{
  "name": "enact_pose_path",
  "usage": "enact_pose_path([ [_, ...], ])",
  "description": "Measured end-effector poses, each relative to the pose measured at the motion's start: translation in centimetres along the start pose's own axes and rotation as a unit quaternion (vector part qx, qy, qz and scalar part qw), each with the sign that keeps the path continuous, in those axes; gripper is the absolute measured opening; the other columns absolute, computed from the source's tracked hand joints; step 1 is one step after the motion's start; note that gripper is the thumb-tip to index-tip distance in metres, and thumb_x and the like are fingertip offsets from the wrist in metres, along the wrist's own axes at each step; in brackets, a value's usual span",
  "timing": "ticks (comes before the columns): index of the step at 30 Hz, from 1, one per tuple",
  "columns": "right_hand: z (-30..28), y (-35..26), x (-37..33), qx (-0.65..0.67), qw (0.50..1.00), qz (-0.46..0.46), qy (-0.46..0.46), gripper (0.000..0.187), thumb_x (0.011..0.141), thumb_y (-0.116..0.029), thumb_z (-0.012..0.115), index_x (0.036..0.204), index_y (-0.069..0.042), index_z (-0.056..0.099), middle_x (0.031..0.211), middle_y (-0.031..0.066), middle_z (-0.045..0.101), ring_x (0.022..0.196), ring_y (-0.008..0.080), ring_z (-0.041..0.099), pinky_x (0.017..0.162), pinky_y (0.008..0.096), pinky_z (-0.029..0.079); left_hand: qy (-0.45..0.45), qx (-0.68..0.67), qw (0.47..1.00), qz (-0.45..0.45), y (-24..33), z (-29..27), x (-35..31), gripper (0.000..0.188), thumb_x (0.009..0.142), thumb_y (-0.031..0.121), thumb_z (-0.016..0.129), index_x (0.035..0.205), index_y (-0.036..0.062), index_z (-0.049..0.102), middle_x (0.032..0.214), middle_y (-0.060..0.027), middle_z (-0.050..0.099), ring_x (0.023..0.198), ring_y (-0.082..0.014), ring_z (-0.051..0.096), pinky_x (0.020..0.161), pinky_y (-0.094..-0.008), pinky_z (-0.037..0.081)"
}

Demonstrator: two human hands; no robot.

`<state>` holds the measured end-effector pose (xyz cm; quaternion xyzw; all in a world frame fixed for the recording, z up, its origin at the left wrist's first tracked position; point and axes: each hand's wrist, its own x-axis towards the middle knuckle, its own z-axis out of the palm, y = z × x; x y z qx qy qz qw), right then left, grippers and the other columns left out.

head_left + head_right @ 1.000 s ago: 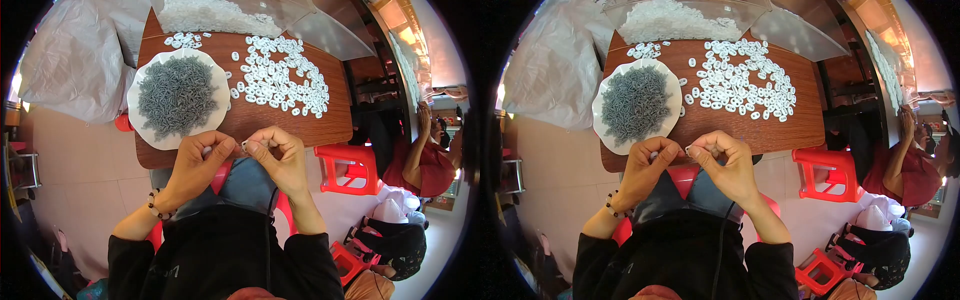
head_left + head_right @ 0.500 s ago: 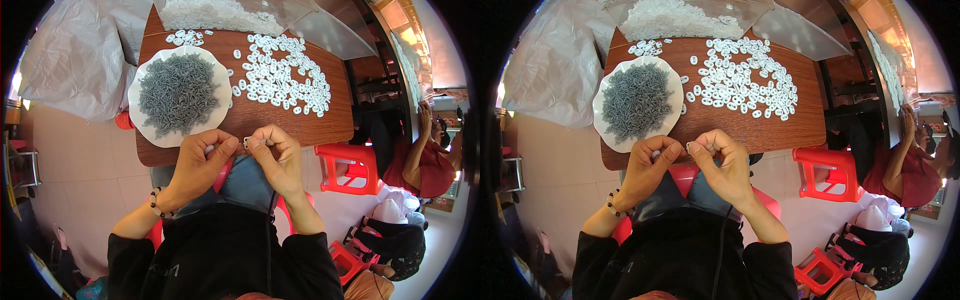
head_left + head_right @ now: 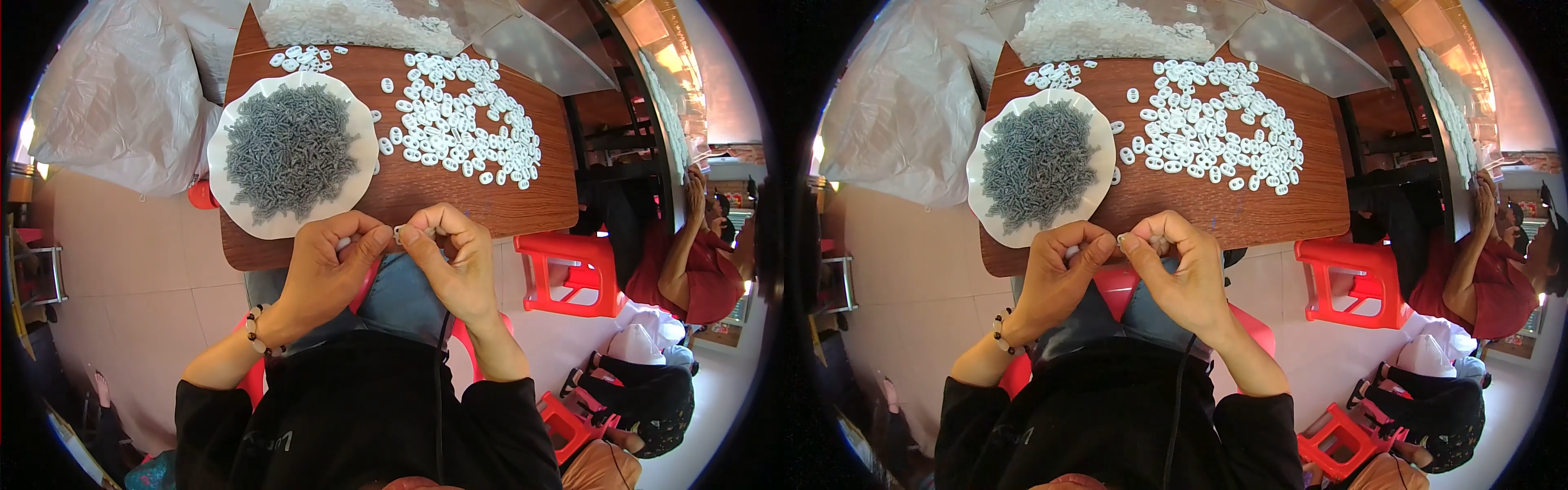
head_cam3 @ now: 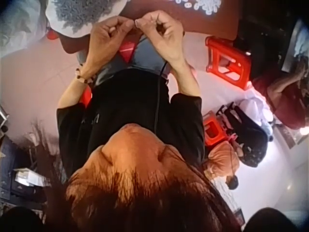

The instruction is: Manually assembling small white plastic components by inserting small pins into them.

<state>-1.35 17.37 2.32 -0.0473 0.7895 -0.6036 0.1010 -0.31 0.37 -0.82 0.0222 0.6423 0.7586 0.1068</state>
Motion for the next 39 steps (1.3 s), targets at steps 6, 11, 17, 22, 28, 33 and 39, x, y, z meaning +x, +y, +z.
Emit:
enact_pose_path([
  [6, 0.27, -0.23, -0.18, 0.019, 1.0, 0.001, 0.015, 0.006, 0.088, -0.004, 0.064, 0.085, 0.0, 0.061, 0.077, 0.0011, 0.063, 0.071, 0.0041, 0.055, 0.068, 0.0198, 0.043, 0.02, 0.034, 0.999, 0.017, 0.06, 0.42, -0.36, 0.017, 0.092, 0.012, 0.062, 0.084, -0.0029, 0.063, 0.063, 0.0054, 0.053, 0.058, -0.0004, 0.04, 0.049, -0.0191, 0.032],
  [11, 0.63, 0.03, -0.34, 0.053, 0.998, 0.003, 0.02, 0.006, 0.088, -0.004, 0.064, 0.086, 0.001, 0.062, 0.079, 0.0021, 0.065, 0.073, 0.0043, 0.057, 0.068, 0.0191, 0.044, 0.044, 0.026, 0.998, 0.035, -0.18, 0.62, -0.43, 0.018, 0.092, 0.012, 0.063, 0.081, -0.0028, 0.064, 0.062, 0.0034, 0.053, 0.058, -0.0014, 0.042, 0.05, -0.0195, 0.034],
  [17, 0.51, 0.33, -0.13, 0.064, 0.998, 0.011, 0.014, 0.007, 0.088, -0.005, 0.064, 0.086, 0.001, 0.063, 0.079, 0.0029, 0.066, 0.073, 0.0054, 0.059, 0.069, 0.0199, 0.046, 0.037, 0.027, 0.999, 0.025, -0.62, 0.58, -0.26, 0.021, 0.092, 0.015, 0.063, 0.082, -0.0029, 0.064, 0.061, 0.0046, 0.052, 0.057, -0.0012, 0.04, 0.049, -0.0195, 0.032],
  [22, 0.38, 0.15, 0.06, 0.099, 0.994, 0.027, 0.024, 0.009, 0.089, -0.007, 0.063, 0.086, 0.001, 0.064, 0.077, 0.0021, 0.065, 0.072, 0.0053, 0.057, 0.068, 0.0203, 0.045, 0.018, 0.063, 0.998, 0.004, -0.22, 0.42, -0.02, 0.026, 0.095, 0.02, 0.059, 0.083, -0.0028, 0.064, 0.06, 0.0061, 0.049, 0.057, -0.0004, 0.038, 0.048, -0.0194, 0.031],
  [28, 0.29, -0.06, 0.28, 0.109, 0.993, 0.031, 0.023, 0.009, 0.089, -0.008, 0.063, 0.085, 0.0, 0.064, 0.075, 0.0008, 0.063, 0.07, 0.0044, 0.054, 0.067, 0.0198, 0.043, 0.017, -0.008, 1.0, -0.006, -0.55, 0.3, 0.02, 0.034, 0.098, 0.027, 0.055, 0.083, -0.0021, 0.064, 0.058, 0.0079, 0.046, 0.056, 0.0003, 0.035, 0.047, -0.019, 0.026],
  [33, 0.51, 0.32, 0.4, 0.109, 0.993, 0.034, 0.02, 0.009, 0.089, -0.007, 0.062, 0.084, 0.0, 0.063, 0.075, 0.0003, 0.063, 0.069, 0.0037, 0.053, 0.065, 0.0195, 0.042, 0.004, -0.022, 0.998, -0.057, -0.27, 0.08, 0.04, 0.03, 0.097, 0.024, 0.055, 0.083, -0.0009, 0.065, 0.057, 0.0093, 0.043, 0.055, 0.0011, 0.032, 0.046, -0.0188, 0.023],
  [39, 0.18, 0.14, 0.55, 0.136, 0.99, 0.035, 0.018, 0.009, 0.089, -0.007, 0.062, 0.083, 0.0, 0.063, 0.075, -0.001, 0.062, 0.071, 0.0034, 0.053, 0.066, 0.0189, 0.041, 0.013, 0.0, 1.0, -0.027, -0.29, 0.25, 0.11, 0.023, 0.095, 0.019, 0.059, 0.084, -0.0007, 0.064, 0.058, 0.0104, 0.042, 0.054, 0.0016, 0.03, 0.046, -0.019, 0.021],
])
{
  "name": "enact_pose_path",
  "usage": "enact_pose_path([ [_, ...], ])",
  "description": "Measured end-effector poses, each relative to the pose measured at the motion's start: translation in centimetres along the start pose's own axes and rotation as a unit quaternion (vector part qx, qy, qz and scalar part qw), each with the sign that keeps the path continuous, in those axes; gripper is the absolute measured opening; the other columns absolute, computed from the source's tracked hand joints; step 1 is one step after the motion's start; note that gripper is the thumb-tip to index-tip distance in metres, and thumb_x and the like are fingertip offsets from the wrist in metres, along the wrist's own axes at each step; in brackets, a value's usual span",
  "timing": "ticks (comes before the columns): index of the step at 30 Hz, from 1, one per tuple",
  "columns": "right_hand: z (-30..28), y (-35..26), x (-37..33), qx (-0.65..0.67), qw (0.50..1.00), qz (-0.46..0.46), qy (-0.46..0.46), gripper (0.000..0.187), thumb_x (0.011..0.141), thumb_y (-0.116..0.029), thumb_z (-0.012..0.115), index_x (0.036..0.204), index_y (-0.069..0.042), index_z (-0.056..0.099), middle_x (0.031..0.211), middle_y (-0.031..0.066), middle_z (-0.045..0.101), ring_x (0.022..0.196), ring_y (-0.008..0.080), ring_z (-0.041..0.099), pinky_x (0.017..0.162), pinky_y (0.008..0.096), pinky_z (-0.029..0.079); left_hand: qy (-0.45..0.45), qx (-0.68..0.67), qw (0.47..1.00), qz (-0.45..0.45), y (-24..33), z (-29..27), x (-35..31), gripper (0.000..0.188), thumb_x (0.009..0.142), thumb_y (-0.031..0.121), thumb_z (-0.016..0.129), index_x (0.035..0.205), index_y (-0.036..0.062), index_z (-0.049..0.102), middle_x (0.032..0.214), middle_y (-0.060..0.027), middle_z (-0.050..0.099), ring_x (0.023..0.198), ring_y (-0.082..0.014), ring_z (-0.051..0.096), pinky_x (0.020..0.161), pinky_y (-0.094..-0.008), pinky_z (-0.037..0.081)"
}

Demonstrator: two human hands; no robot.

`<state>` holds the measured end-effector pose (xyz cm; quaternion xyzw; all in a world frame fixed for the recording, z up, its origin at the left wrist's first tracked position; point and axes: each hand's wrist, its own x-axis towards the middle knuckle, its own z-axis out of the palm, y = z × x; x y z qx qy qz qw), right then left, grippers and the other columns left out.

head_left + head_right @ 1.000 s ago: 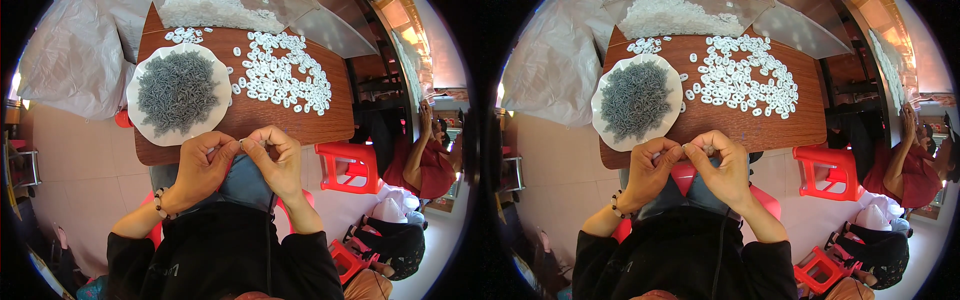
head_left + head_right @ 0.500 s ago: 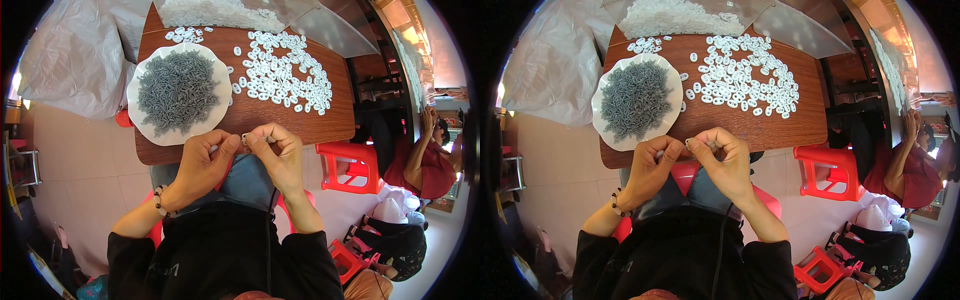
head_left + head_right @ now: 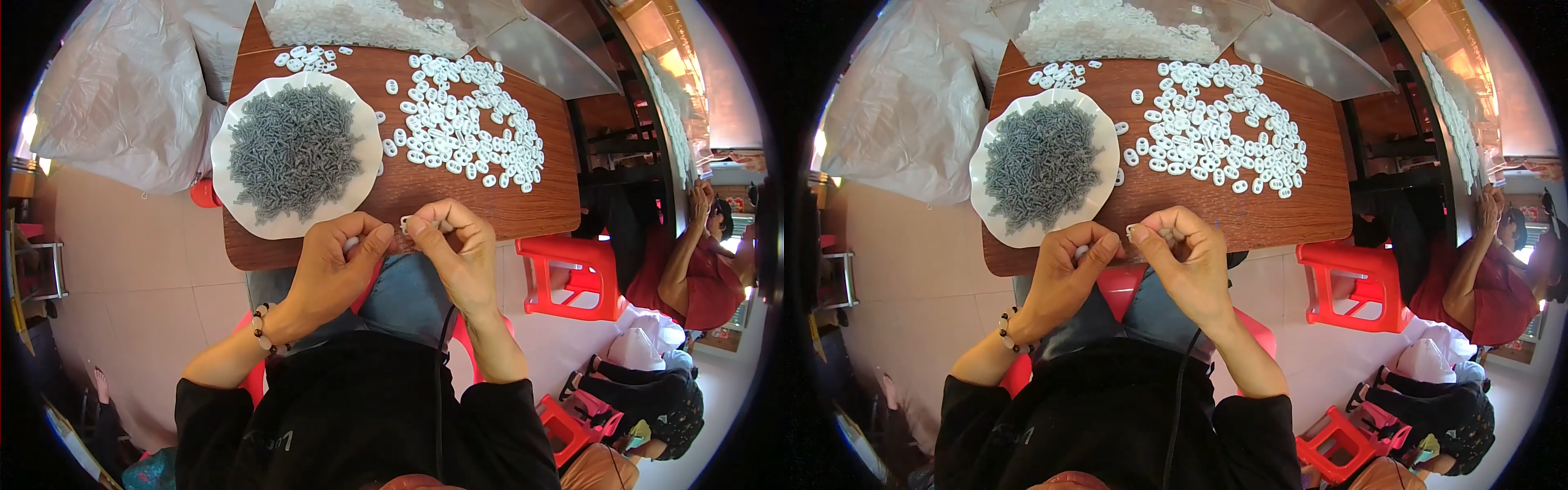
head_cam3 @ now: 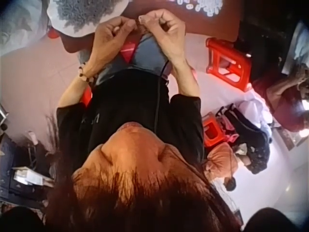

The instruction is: Manually assembling small white plastic components by inserting small pins into them.

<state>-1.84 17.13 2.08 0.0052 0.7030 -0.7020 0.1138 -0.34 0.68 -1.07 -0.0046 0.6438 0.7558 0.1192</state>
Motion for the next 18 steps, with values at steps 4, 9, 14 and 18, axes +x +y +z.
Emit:
enact_pose_path([
  [4, -0.3, 0.1, 0.0, -0.082, 0.996, -0.033, 0.008, 0.005, 0.089, -0.003, 0.061, 0.089, 0.0, 0.064, 0.076, -0.0019, 0.061, 0.073, 0.0031, 0.054, 0.067, 0.0188, 0.042, -0.026, 0.015, 0.999, -0.035, 0.5, -0.6, -0.2, 0.023, 0.095, 0.02, 0.059, 0.083, 0.0001, 0.063, 0.064, 0.0079, 0.05, 0.057, 0.0003, 0.035, 0.05, -0.0191, 0.026],
  [9, -0.7, -0.1, 0.1, -0.162, 0.982, -0.087, -0.048, 0.01, 0.088, -0.001, 0.061, 0.096, 0.001, 0.066, 0.077, -0.0024, 0.061, 0.073, 0.0028, 0.053, 0.067, 0.0185, 0.042, 0.029, 0.138, 0.99, 0.024, 3.5, -1.7, 0.1, 0.017, 0.09, 0.014, 0.064, 0.08, 0.0004, 0.063, 0.059, 0.005, 0.047, 0.054, -0.0019, 0.034, 0.047, -0.0219, 0.027],
  [14, -2.0, -1.3, 1.4, -0.173, 0.982, -0.071, 0.038, 0.013, 0.09, -0.003, 0.06, 0.099, 0.003, 0.067, 0.08, -0.002, 0.063, 0.075, 0.0035, 0.054, 0.069, 0.0184, 0.043, 0.176, 0.267, 0.937, 0.143, 4.4, -3.8, 1.4, 0.008, 0.081, 0.006, 0.069, 0.08, -0.0005, 0.065, 0.059, -0.003, 0.049, 0.053, -0.008, 0.038, 0.048, -0.0257, 0.032],
  [18, -4.8, -1.0, 2.6, -0.239, 0.96, -0.128, 0.073, 0.014, 0.091, -0.005, 0.06, 0.101, 0.003, 0.066, 0.083, -0.0008, 0.063, 0.077, 0.0043, 0.055, 0.071, 0.0189, 0.043, 0.162, 0.295, 0.932, 0.133, 5.2, -4.5, 1.9, 0.01, 0.081, 0.008, 0.069, 0.079, -0.0008, 0.065, 0.057, -0.0033, 0.048, 0.053, -0.0084, 0.039, 0.047, -0.0264, 0.032],
])
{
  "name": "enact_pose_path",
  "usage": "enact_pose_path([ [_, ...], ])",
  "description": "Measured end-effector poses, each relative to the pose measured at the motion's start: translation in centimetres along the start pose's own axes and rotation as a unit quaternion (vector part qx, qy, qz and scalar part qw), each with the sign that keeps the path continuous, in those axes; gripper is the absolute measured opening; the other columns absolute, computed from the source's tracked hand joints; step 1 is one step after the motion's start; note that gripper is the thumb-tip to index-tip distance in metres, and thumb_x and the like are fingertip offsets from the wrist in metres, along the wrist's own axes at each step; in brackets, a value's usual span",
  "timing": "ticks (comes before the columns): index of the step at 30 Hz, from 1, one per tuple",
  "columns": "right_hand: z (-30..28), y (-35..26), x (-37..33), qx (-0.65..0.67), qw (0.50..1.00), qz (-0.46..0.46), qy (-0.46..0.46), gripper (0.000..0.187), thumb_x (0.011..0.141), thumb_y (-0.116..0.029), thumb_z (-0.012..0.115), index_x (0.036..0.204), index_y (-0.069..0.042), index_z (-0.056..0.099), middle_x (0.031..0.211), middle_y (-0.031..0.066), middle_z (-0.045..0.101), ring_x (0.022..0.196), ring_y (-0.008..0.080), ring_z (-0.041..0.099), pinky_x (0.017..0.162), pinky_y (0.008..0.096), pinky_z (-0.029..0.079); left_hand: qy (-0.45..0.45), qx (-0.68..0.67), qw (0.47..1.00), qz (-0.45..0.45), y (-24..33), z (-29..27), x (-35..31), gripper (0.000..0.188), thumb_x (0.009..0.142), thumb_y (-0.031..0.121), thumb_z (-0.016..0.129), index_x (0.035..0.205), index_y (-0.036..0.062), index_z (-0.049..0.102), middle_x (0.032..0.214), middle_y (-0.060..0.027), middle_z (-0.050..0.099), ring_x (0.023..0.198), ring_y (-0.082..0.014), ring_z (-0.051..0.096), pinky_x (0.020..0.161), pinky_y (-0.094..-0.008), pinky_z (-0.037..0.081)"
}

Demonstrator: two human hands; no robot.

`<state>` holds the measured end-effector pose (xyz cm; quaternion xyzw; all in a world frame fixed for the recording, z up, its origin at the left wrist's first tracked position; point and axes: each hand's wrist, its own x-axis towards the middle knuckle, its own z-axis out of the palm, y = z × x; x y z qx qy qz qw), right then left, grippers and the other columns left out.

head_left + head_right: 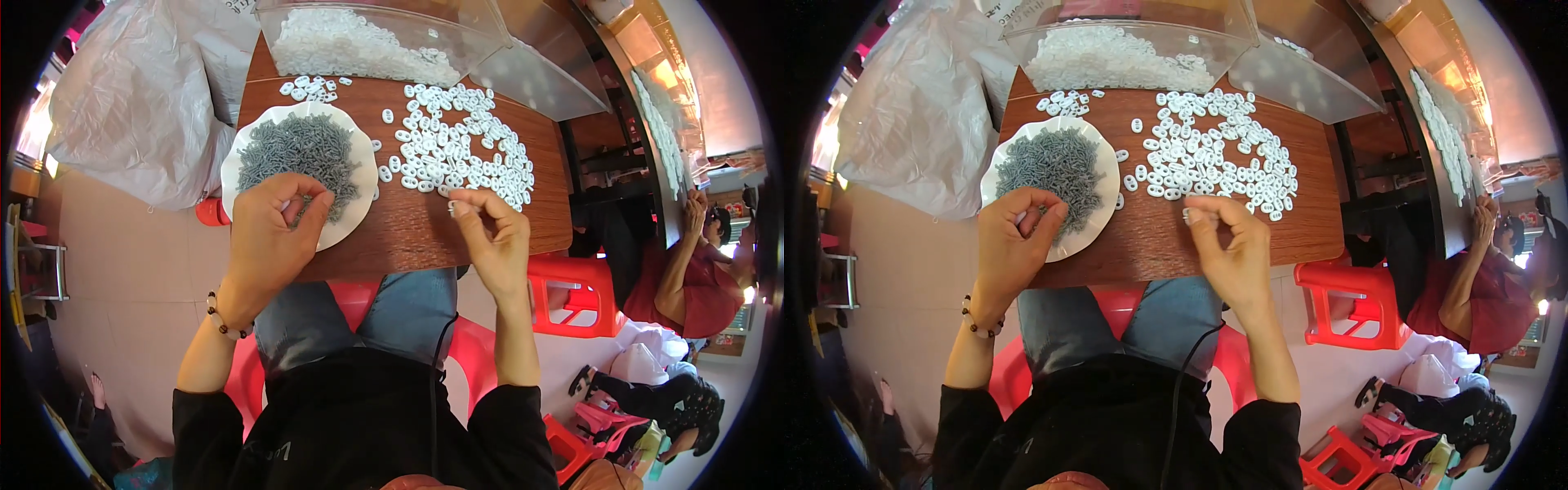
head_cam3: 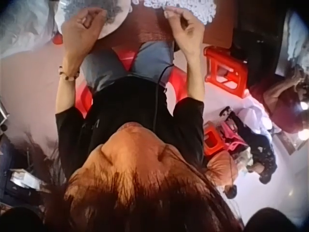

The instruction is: Manually assembling small white plastic components by inserting small pins into them.

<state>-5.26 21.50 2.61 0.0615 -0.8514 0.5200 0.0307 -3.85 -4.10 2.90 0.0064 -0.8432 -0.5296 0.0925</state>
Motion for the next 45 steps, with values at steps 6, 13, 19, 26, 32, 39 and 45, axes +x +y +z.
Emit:
enact_pose_path([
  [6, -1.7, 1.3, 0.3, -0.015, 1.0, 0.003, 0.023, 0.008, 0.09, -0.006, 0.061, 0.09, 0.002, 0.063, 0.083, -0.0013, 0.062, 0.078, 0.0046, 0.052, 0.072, 0.0193, 0.042, -0.019, 0.023, 0.999, -0.015, -0.9, -0.9, 2.8, 0.009, 0.083, 0.009, 0.067, 0.081, -0.0004, 0.065, 0.054, 0.0052, 0.035, 0.053, -0.0034, 0.032, 0.047, -0.0246, 0.027],
  [13, -0.7, 0.8, 0.4, -0.03, 0.999, 0.015, 0.002, 0.01, 0.089, -0.008, 0.064, 0.088, 0.001, 0.063, 0.078, -0.0017, 0.059, 0.076, 0.0055, 0.05, 0.071, 0.0202, 0.041, -0.045, 0.152, 0.987, 0.012, -1.3, -1.3, 3.0, 0.012, 0.077, 0.007, 0.067, 0.088, 0.0018, 0.068, 0.055, -0.0021, 0.039, 0.052, -0.0094, 0.036, 0.049, -0.0282, 0.03],
  [19, 0.3, 0.1, -0.1, -0.036, 0.999, 0.016, -0.019, 0.011, 0.089, -0.01, 0.064, 0.087, 0.001, 0.064, 0.076, -0.002, 0.058, 0.073, 0.0052, 0.049, 0.067, 0.0201, 0.041, -0.08, 0.228, 0.955, 0.171, -3.2, 0.3, 3.2, 0.017, 0.077, 0.015, 0.067, 0.092, 0.0056, 0.069, 0.065, -0.0111, 0.059, 0.057, -0.0231, 0.057, 0.054, -0.0367, 0.043],
  [26, 1.8, -0.4, 0.2, -0.007, 0.999, -0.012, -0.042, 0.01, 0.089, -0.009, 0.063, 0.087, 0.001, 0.063, 0.075, -0.0017, 0.06, 0.07, 0.0049, 0.049, 0.066, 0.0205, 0.042, -0.087, 0.198, 0.968, 0.124, -3.0, 0.0, 3.5, 0.013, 0.079, 0.015, 0.064, 0.086, 0.0044, 0.068, 0.071, -0.0131, 0.064, 0.064, -0.0301, 0.061, 0.057, -0.0406, 0.045],
  [32, 3.9, -1.7, 0.9, 0.023, 0.997, -0.019, -0.076, 0.009, 0.091, -0.006, 0.059, 0.092, 0.001, 0.064, 0.079, 0.0011, 0.064, 0.075, 0.0062, 0.057, 0.07, 0.0215, 0.044, -0.062, 0.065, 0.996, 0.008, -2.9, -0.3, 3.2, 0.011, 0.082, 0.012, 0.065, 0.083, 0.0019, 0.069, 0.058, -0.0101, 0.058, 0.05, -0.0201, 0.054, 0.048, -0.0341, 0.039],
  [39, 6.1, -3.3, 1.8, 0.082, 0.981, -0.021, -0.172, 0.014, 0.093, -0.005, 0.055, 0.1, 0.002, 0.064, 0.079, 0.0014, 0.064, 0.077, 0.006, 0.059, 0.073, 0.0204, 0.046, -0.084, -0.2, 0.974, -0.069, -2.3, -0.5, 2.8, 0.014, 0.083, 0.012, 0.073, 0.083, -0.0019, 0.07, 0.063, 0.0031, 0.061, 0.059, -0.0004, 0.049, 0.051, -0.0183, 0.036],
  [45, 7.2, -3.9, 2.3, 0.213, 0.949, 0.048, -0.227, 0.015, 0.093, -0.013, 0.06, 0.099, 0.0, 0.065, 0.082, 0.0022, 0.065, 0.075, 0.0055, 0.057, 0.068, 0.0204, 0.046, -0.091, -0.328, 0.932, -0.125, -1.2, -0.9, 1.7, 0.015, 0.082, 0.015, 0.074, 0.088, 0.0016, 0.071, 0.072, 0.0018, 0.065, 0.06, -0.0004, 0.047, 0.052, -0.0182, 0.036],
])
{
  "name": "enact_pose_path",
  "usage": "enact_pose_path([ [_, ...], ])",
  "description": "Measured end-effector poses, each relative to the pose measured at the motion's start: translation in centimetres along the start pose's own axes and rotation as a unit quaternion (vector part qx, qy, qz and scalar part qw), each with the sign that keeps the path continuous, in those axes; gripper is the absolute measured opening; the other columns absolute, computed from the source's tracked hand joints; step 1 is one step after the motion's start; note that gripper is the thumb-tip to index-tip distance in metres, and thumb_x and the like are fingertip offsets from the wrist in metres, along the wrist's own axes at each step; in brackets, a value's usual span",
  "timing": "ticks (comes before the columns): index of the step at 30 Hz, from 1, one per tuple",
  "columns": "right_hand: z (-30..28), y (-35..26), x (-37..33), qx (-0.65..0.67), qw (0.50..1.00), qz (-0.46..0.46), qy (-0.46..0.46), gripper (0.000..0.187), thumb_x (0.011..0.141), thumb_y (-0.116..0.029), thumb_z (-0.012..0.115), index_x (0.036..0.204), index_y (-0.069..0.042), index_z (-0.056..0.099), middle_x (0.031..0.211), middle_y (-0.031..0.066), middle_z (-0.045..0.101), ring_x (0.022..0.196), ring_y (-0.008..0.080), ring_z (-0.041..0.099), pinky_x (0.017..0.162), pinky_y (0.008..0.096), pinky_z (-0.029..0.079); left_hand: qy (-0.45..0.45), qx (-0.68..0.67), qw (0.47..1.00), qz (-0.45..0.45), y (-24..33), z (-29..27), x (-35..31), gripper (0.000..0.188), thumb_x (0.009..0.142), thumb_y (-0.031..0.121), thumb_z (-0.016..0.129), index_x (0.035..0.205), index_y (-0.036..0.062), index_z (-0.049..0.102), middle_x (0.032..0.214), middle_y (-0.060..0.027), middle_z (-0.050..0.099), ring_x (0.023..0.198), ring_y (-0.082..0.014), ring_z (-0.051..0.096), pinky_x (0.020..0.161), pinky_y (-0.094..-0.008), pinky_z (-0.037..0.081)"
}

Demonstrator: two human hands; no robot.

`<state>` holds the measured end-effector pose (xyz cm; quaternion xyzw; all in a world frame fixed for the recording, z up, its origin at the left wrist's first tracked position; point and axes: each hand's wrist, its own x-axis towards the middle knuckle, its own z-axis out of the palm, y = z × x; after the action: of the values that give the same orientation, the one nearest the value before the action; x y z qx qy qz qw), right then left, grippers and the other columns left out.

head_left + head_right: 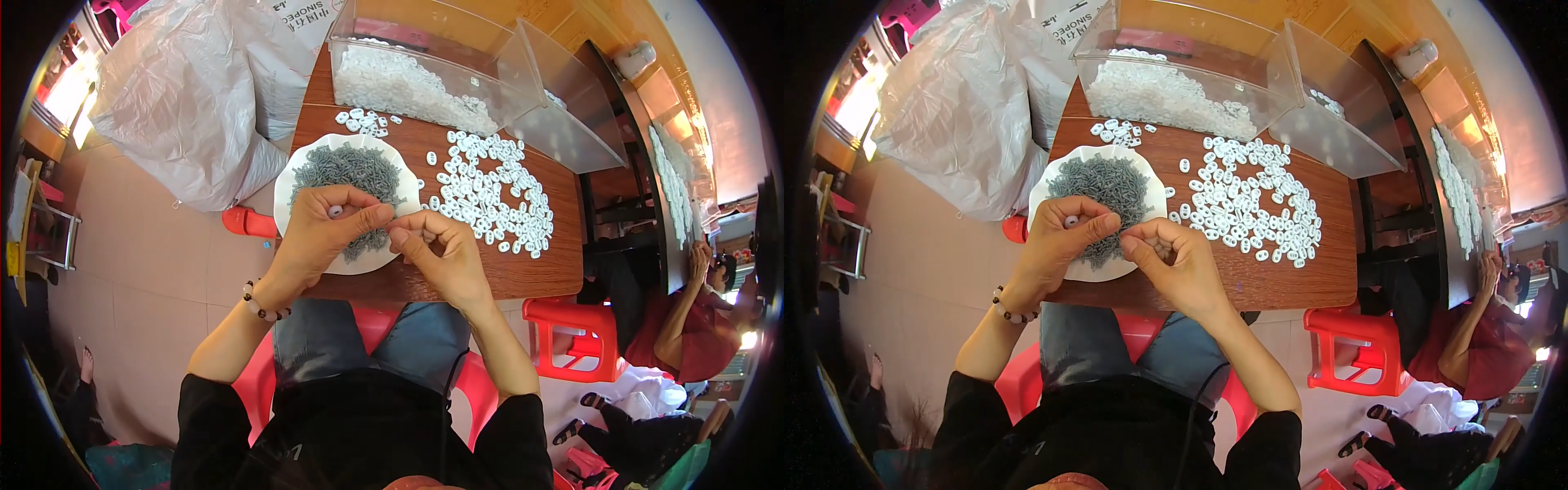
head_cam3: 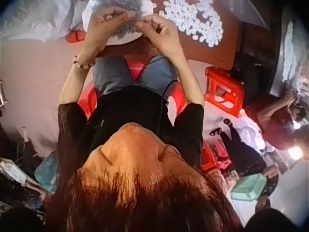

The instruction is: Manually assembling small white plastic components by inserting small pins into them.

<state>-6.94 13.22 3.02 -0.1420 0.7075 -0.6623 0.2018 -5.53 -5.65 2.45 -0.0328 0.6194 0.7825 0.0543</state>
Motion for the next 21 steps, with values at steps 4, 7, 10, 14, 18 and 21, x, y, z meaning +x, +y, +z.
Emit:
enact_pose_path([
  [4, 0.6, -0.2, 0.2, 0.059, 0.997, 0.043, -0.018, 0.019, 0.093, -0.019, 0.063, 0.097, -0.001, 0.066, 0.081, 0.0026, 0.065, 0.073, 0.0063, 0.057, 0.063, 0.0208, 0.045, 0.005, -0.051, 0.997, 0.052, -1.1, 0.4, -0.2, 0.015, 0.083, 0.016, 0.074, 0.089, 0.0028, 0.071, 0.072, 0.0014, 0.066, 0.059, 0.0003, 0.045, 0.051, -0.0176, 0.032],
  [7, 0.9, 0.0, 0.6, 0.107, 0.993, 0.043, -0.022, 0.018, 0.092, -0.019, 0.063, 0.097, -0.001, 0.067, 0.08, 0.0022, 0.064, 0.073, 0.007, 0.057, 0.062, 0.0211, 0.044, 0.005, -0.076, 0.996, 0.039, -0.9, 0.5, -0.4, 0.016, 0.084, 0.018, 0.073, 0.091, 0.0035, 0.072, 0.072, 0.0018, 0.066, 0.058, 0.0003, 0.044, 0.05, -0.0175, 0.031],
  [10, 1.1, 0.0, 0.9, 0.132, 0.99, 0.031, -0.026, 0.018, 0.092, -0.018, 0.063, 0.097, -0.001, 0.067, 0.081, 0.0023, 0.064, 0.072, 0.0072, 0.057, 0.062, 0.0213, 0.044, 0.002, -0.09, 0.994, 0.057, -1.0, 0.6, -0.6, 0.016, 0.084, 0.019, 0.072, 0.091, 0.0042, 0.072, 0.073, 0.0021, 0.066, 0.057, 0.0002, 0.044, 0.05, -0.0175, 0.031],
  [14, 1.5, -0.4, 0.9, 0.129, 0.991, 0.037, -0.012, 0.018, 0.092, -0.017, 0.062, 0.096, 0.0, 0.066, 0.081, 0.0025, 0.065, 0.072, 0.0074, 0.057, 0.062, 0.0212, 0.044, 0.034, -0.091, 0.992, 0.08, -1.8, 0.6, -0.8, 0.016, 0.084, 0.016, 0.072, 0.092, 0.0027, 0.072, 0.075, 0.0005, 0.067, 0.061, -0.0014, 0.049, 0.054, -0.0171, 0.037],
  [18, 1.2, -0.5, 0.9, 0.144, 0.989, 0.04, 0.006, 0.016, 0.091, -0.015, 0.062, 0.095, 0.0, 0.066, 0.082, 0.0025, 0.065, 0.072, 0.0074, 0.057, 0.062, 0.0213, 0.044, 0.031, -0.038, 0.994, 0.095, -1.6, 0.2, -1.1, 0.014, 0.085, 0.012, 0.071, 0.093, 0.0011, 0.072, 0.079, -0.0025, 0.07, 0.07, -0.0035, 0.057, 0.063, -0.0179, 0.044],
  [21, 1.0, -0.5, 1.0, 0.143, 0.989, 0.045, 0.009, 0.014, 0.09, -0.013, 0.062, 0.093, 0.0, 0.066, 0.081, 0.0023, 0.065, 0.071, 0.0072, 0.057, 0.061, 0.0209, 0.043, 0.027, -0.015, 0.994, 0.108, -1.9, 0.1, -1.2, 0.014, 0.085, 0.011, 0.071, 0.094, 0.0008, 0.072, 0.081, -0.0034, 0.07, 0.074, -0.0039, 0.059, 0.065, -0.0183, 0.045],
])
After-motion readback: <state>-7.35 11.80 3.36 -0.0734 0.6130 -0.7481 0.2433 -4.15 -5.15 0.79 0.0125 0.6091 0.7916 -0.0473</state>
